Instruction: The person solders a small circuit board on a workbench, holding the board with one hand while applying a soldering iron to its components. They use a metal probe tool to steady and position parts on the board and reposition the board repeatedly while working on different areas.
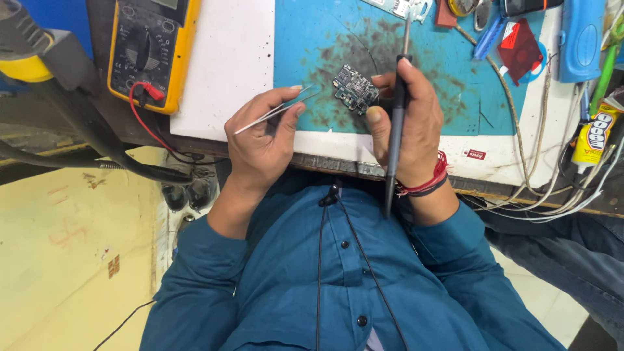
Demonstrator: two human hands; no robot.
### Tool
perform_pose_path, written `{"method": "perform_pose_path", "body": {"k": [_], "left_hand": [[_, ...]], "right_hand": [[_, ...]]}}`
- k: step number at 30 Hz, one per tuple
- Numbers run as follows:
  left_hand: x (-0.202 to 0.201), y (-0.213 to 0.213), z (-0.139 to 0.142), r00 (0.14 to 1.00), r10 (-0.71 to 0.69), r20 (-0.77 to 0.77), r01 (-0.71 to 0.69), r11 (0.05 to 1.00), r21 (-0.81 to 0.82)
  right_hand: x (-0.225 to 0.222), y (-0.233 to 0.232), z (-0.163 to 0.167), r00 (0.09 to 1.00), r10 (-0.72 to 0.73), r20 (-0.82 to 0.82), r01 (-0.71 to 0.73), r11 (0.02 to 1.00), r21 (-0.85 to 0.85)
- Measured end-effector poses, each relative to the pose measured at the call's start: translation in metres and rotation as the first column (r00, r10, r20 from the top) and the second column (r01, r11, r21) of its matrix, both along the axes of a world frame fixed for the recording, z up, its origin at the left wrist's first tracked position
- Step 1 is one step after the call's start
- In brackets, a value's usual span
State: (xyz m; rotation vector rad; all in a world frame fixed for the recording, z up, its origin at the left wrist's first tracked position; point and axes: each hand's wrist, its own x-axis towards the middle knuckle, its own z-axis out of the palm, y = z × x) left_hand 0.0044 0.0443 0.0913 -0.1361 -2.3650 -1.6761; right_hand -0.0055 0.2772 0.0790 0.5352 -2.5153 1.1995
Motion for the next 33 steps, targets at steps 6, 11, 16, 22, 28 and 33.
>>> {"method": "perform_pose_path", "body": {"k": [6, 11, 16, 22, 28, 33], "left_hand": [[-0.010, 0.005, 0.002, 1.000, -0.010, -0.015, 0.011, 0.998, 0.058], [-0.018, 0.005, 0.008, 0.996, -0.078, -0.054, 0.061, 0.965, -0.256], [-0.024, 0.007, 0.007, 0.992, -0.113, -0.046, 0.106, 0.985, -0.137], [-0.026, 0.018, -0.007, 0.992, -0.095, 0.077, 0.071, 0.961, 0.268], [-0.033, 0.033, -0.019, 0.996, -0.085, -0.011, 0.085, 0.954, 0.288], [-0.032, 0.034, -0.018, 0.993, -0.073, 0.092, 0.058, 0.986, 0.154]], "right_hand": [[0.001, 0.006, -0.015, 0.987, -0.110, 0.115, 0.133, 0.968, -0.215], [0.002, 0.013, -0.008, 0.986, -0.112, 0.126, 0.145, 0.947, -0.287], [-0.004, 0.012, -0.001, 0.995, -0.085, 0.050, 0.093, 0.976, -0.196], [-0.003, 0.008, 0.001, 0.996, -0.079, 0.045, 0.084, 0.986, -0.146], [-0.005, 0.008, 0.000, 0.997, -0.036, 0.067, 0.045, 0.989, -0.139], [-0.010, 0.005, 0.002, 0.997, -0.015, 0.074, 0.023, 0.994, -0.108]]}}
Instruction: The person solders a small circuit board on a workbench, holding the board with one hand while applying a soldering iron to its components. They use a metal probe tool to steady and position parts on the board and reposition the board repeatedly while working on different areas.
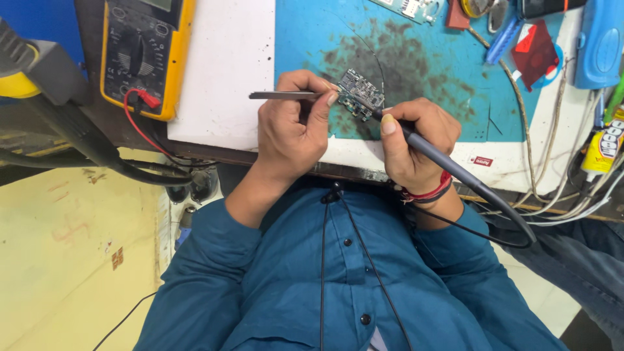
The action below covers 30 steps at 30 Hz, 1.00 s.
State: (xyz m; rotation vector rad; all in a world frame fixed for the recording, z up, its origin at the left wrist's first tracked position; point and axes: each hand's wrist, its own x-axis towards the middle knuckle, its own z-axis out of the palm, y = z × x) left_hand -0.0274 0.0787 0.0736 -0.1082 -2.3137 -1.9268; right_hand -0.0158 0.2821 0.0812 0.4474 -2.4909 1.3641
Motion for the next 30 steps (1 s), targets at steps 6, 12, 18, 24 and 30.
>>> {"method": "perform_pose_path", "body": {"k": [6, 12, 18, 24, 30], "left_hand": [[-0.0035, 0.0006, -0.0002, 0.999, -0.020, -0.025, 0.020, 0.999, -0.029], [-0.0047, 0.0010, 0.0004, 0.997, -0.035, -0.075, 0.031, 0.998, -0.060], [-0.0056, 0.0010, 0.0014, 0.995, -0.038, -0.088, 0.032, 0.997, -0.068], [-0.0052, 0.0005, 0.0011, 0.994, -0.040, -0.106, 0.031, 0.996, -0.087], [-0.0052, 0.0000, 0.0006, 0.996, -0.043, -0.078, 0.037, 0.996, -0.076]], "right_hand": [[-0.0041, -0.0023, 0.0021, 1.000, 0.008, 0.002, -0.008, 1.000, 0.018], [-0.0055, -0.0042, 0.0027, 1.000, 0.025, -0.014, -0.024, 0.999, 0.040], [-0.0064, -0.0055, 0.0039, 0.999, 0.029, -0.022, -0.028, 0.999, 0.044], [-0.0052, -0.0067, 0.0065, 0.999, 0.041, -0.011, -0.040, 0.997, 0.063], [-0.0047, -0.0093, 0.0079, 0.999, 0.041, -0.013, -0.040, 0.997, 0.068]]}}
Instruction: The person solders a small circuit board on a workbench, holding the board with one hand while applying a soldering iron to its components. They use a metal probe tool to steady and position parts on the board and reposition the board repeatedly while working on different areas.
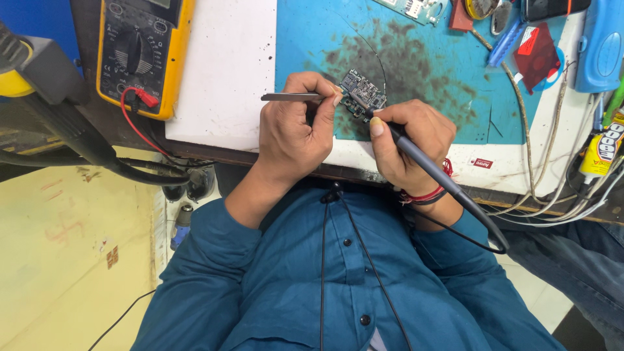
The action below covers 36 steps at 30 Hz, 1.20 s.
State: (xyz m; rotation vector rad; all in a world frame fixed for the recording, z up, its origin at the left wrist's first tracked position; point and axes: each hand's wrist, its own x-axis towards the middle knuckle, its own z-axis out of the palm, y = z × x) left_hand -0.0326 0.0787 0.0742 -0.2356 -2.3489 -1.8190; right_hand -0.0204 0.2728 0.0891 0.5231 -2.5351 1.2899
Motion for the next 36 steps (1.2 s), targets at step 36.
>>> {"method": "perform_pose_path", "body": {"k": [36], "left_hand": [[0.0008, -0.0004, 0.0006, 1.000, 0.015, -0.006, -0.016, 1.000, -0.026]], "right_hand": [[0.0002, 0.0004, -0.0005, 1.000, -0.003, 0.004, 0.003, 1.000, 0.004]]}}
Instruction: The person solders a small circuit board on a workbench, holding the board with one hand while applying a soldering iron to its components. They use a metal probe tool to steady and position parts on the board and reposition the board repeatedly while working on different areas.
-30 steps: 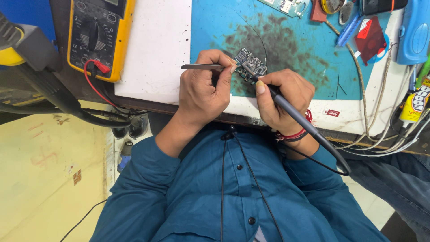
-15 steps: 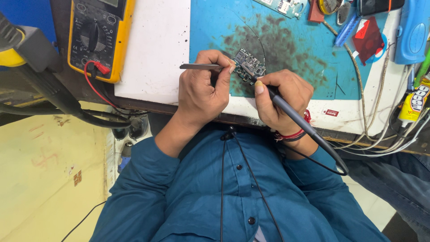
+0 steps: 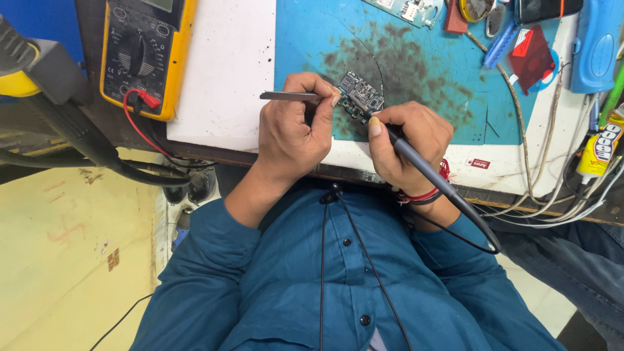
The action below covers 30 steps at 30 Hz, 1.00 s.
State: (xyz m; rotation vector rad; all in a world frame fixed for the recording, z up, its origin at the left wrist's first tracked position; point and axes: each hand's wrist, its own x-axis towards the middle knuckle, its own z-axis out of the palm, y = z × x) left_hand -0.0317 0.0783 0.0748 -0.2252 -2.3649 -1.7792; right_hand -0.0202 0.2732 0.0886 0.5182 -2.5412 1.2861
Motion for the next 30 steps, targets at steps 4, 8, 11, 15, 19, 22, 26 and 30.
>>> {"method": "perform_pose_path", "body": {"k": [4, 8, 11, 15, 19, 22, 26, 30], "left_hand": [[-0.001, 0.001, 0.002, 1.000, -0.001, -0.004, 0.002, 1.000, 0.011], [-0.001, 0.001, 0.003, 1.000, -0.004, 0.015, 0.004, 1.000, 0.013], [0.000, 0.001, 0.003, 1.000, -0.011, -0.001, 0.011, 1.000, 0.024], [0.002, 0.002, 0.003, 0.998, 0.007, 0.056, -0.014, 0.993, 0.118], [0.003, 0.001, 0.001, 0.999, 0.022, 0.036, -0.027, 0.988, 0.155], [0.002, 0.002, 0.000, 0.998, 0.020, 0.055, -0.028, 0.990, 0.139], [0.002, 0.002, 0.002, 1.000, 0.019, 0.009, -0.019, 0.999, 0.041], [0.001, 0.000, 0.004, 1.000, 0.012, -0.014, -0.012, 1.000, 0.022]], "right_hand": [[-0.003, 0.000, 0.004, 0.998, 0.032, -0.050, -0.035, 0.998, -0.051], [-0.008, -0.008, 0.009, 0.995, -0.047, -0.086, 0.062, 0.982, 0.180], [-0.012, -0.010, 0.014, 0.997, 0.022, -0.069, 0.001, 0.947, 0.320], [-0.013, -0.010, 0.017, 0.998, 0.046, -0.035, -0.031, 0.938, 0.347], [-0.010, -0.010, 0.014, 0.998, 0.018, -0.061, 0.000, 0.962, 0.272], [-0.009, -0.010, 0.012, 0.997, -0.051, -0.053, 0.063, 0.966, 0.251], [-0.010, -0.013, 0.011, 0.996, -0.050, -0.080, 0.074, 0.941, 0.329], [-0.011, -0.011, 0.012, 0.998, -0.013, -0.061, 0.032, 0.940, 0.339]]}}
